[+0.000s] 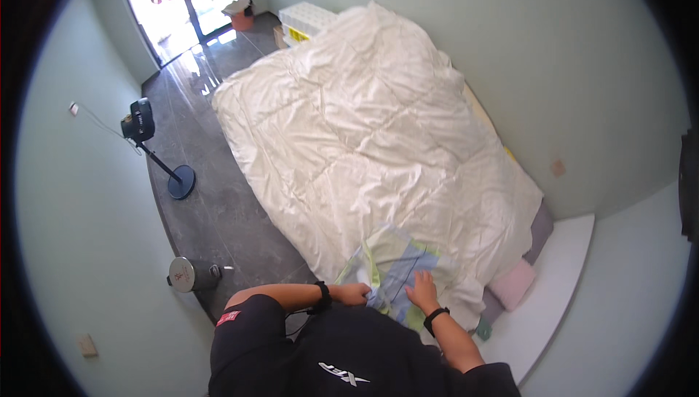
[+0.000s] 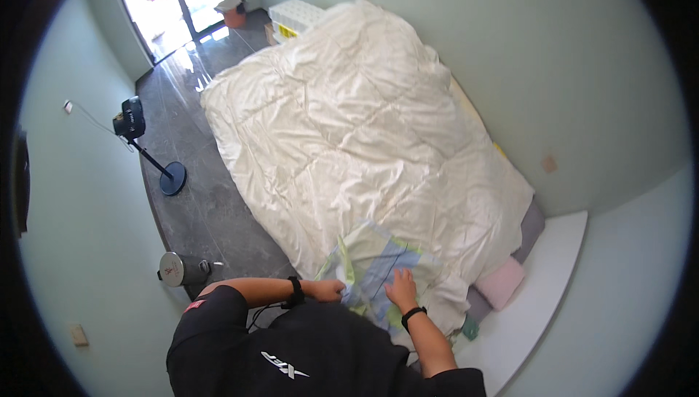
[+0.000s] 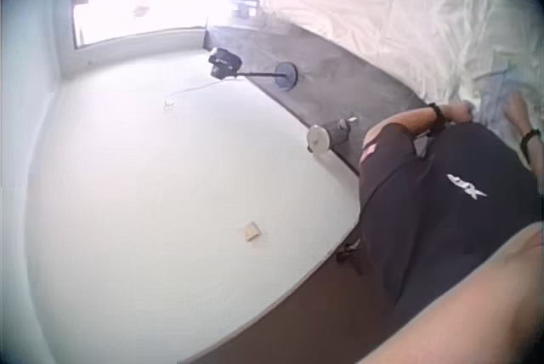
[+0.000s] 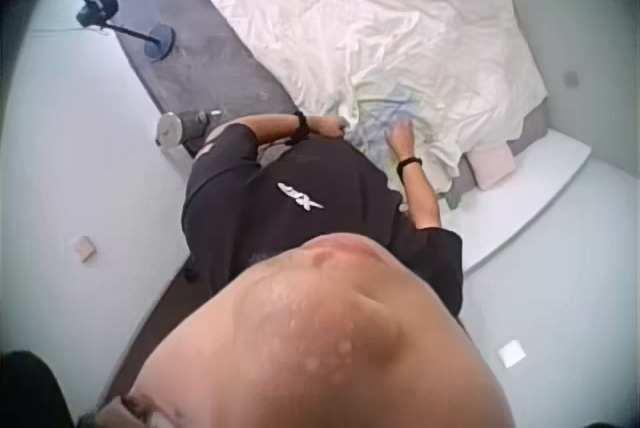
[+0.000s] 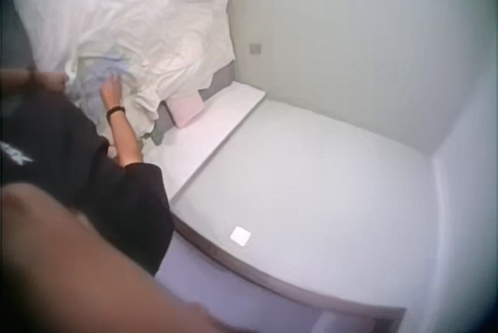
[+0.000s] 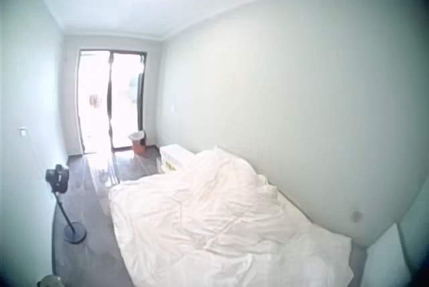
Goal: The person spreads a cream-colored blanket, a checkered fabric, and a white duvet onto a bed. They then place a white pillow and a green cloth on the bed.
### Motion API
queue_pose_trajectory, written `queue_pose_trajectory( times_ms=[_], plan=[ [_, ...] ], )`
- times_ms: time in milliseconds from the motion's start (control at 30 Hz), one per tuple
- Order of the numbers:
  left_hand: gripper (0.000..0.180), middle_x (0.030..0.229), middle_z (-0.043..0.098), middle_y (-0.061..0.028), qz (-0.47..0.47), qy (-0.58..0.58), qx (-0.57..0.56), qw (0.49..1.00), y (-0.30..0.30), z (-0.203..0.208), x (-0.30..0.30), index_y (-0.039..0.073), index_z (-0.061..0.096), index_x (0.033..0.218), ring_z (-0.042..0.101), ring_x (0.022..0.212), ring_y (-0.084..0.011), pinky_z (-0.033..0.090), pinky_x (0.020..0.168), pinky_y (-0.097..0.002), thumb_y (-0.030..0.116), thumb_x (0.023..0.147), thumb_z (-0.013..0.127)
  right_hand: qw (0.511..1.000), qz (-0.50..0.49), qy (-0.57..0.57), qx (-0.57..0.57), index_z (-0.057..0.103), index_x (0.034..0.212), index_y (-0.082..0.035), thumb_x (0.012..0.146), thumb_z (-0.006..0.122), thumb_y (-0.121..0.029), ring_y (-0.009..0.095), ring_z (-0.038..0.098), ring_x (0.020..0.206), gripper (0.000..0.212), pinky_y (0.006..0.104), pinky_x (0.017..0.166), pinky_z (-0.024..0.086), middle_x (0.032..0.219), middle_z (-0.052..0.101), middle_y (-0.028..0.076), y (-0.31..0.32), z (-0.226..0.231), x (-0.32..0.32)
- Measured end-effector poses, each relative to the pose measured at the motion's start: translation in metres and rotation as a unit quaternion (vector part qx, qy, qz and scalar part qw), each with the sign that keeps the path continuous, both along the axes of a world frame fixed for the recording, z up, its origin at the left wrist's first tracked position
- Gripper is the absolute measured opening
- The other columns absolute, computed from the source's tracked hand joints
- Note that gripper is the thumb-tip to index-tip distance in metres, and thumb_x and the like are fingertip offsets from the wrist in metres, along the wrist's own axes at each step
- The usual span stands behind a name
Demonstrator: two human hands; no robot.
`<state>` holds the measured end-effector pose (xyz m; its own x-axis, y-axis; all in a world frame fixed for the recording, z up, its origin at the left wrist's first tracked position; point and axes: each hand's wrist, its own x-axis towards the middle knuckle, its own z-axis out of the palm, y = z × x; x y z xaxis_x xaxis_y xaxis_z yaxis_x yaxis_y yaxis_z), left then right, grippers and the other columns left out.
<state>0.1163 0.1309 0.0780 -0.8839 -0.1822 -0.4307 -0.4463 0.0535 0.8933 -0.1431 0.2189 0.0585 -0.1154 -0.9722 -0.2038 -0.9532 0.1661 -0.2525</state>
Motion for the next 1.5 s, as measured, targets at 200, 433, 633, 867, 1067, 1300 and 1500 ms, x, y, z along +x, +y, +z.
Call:
queue_pose_trajectory(
  times_ms=[200, 433, 633, 867, 1067, 1300, 1500],
  plan=[
    [0.017, 0.065, 0.056, -0.0157, 0.029, 0.096, -0.067, 0.993, 0.005, 0.008, -0.023, -0.002, 0.052, 0.074, 0.053, 0.057, -0.0229, 0.041, 0.052, -0.036, 0.007, 0.061, 0.045, 0.994, -0.092, -0.04, -0.039, 0.028, 0.127, -0.004, 0.064, 0.068, -0.034, 0.033, 0.033, 0.117, 0.081, 0.038, 0.093, 0.033, 0.129, 0.029, 0.022, -0.022, 0.003, -0.042],
    [0.026, 0.064, 0.058, -0.0101, -0.072, -0.081, 0.004, 0.994, -0.017, 0.052, -0.001, -0.002, 0.058, 0.073, 0.054, 0.057, -0.0169, 0.041, 0.051, -0.0324, 0.024, 0.069, 0.056, 0.871, -0.101, -0.348, 0.331, 0.06, 0.068, -0.004, 0.066, 0.058, -0.031, 0.026, 0.058, 0.056, 0.028, 0.035, 0.055, 0.046, 0.059, 0.059, 0.01, -0.035, -0.073, -0.074],
    [0.041, 0.069, 0.061, -0.0141, 0.02, -0.117, -0.086, 0.989, -0.026, -0.007, 0.03, 0.001, 0.062, 0.078, 0.058, 0.063, -0.0217, 0.043, 0.059, -0.0366, 0.041, 0.072, 0.056, 0.936, -0.115, -0.322, 0.082, 0.058, 0.066, -0.005, 0.069, 0.056, -0.032, 0.024, 0.055, 0.053, 0.028, 0.0351, 0.053, 0.041, 0.058, 0.056, 0.012, 0.058, -0.073, -0.09],
    [0.036, 0.069, 0.06, -0.0081, 0.243, -0.149, -0.064, 0.956, -0.04, -0.024, 0.064, 0.0, 0.062, 0.078, 0.055, 0.064, -0.0145, 0.042, 0.059, -0.0312, 0.036, 0.076, 0.057, 0.867, -0.393, -0.3, 0.057, 0.058, 0.062, -0.002, 0.072, 0.056, -0.025, 0.017, 0.055, 0.05, 0.025, 0.0306, 0.049, 0.042, 0.053, 0.056, 0.007, 0.193, 0.012, -0.077],
    [0.036, 0.065, 0.058, -0.0029, 0.303, -0.168, -0.062, 0.936, -0.066, 0.019, 0.035, -0.003, 0.061, 0.075, 0.052, 0.063, -0.0092, 0.041, 0.056, -0.0263, 0.033, 0.077, 0.059, 0.777, -0.552, -0.302, -0.011, 0.058, 0.064, -0.001, 0.071, 0.057, -0.025, 0.017, 0.056, 0.05, 0.025, 0.0315, 0.05, 0.043, 0.055, 0.057, 0.008, 0.238, 0.02, -0.095],
    [0.031, 0.065, 0.059, -0.0079, 0.277, -0.095, -0.032, 0.956, -0.056, 0.119, -0.032, -0.003, 0.06, 0.078, 0.053, 0.061, -0.0124, 0.044, 0.06, -0.0304, 0.028, 0.073, 0.058, 0.765, -0.54, -0.345, -0.071, 0.057, 0.067, 0.0, 0.07, 0.058, -0.026, 0.02, 0.058, 0.054, 0.026, 0.0335, 0.053, 0.045, 0.059, 0.058, 0.01, 0.195, 0.028, -0.087],
    [0.032, 0.082, 0.06, -0.008, -0.035, 0.121, -0.033, 0.991, -0.051, 0.143, -0.107, 0.006, 0.056, 0.099, 0.053, 0.074, -0.0131, 0.044, 0.065, -0.0288, 0.02, 0.07, 0.058, 0.931, -0.201, -0.239, -0.188, 0.046, 0.109, -0.006, 0.068, 0.062, -0.031, 0.037, 0.048, 0.096, 0.051, 0.0417, 0.08, 0.04, 0.113, 0.047, 0.022, 0.083, 0.032, -0.085]
  ],
)
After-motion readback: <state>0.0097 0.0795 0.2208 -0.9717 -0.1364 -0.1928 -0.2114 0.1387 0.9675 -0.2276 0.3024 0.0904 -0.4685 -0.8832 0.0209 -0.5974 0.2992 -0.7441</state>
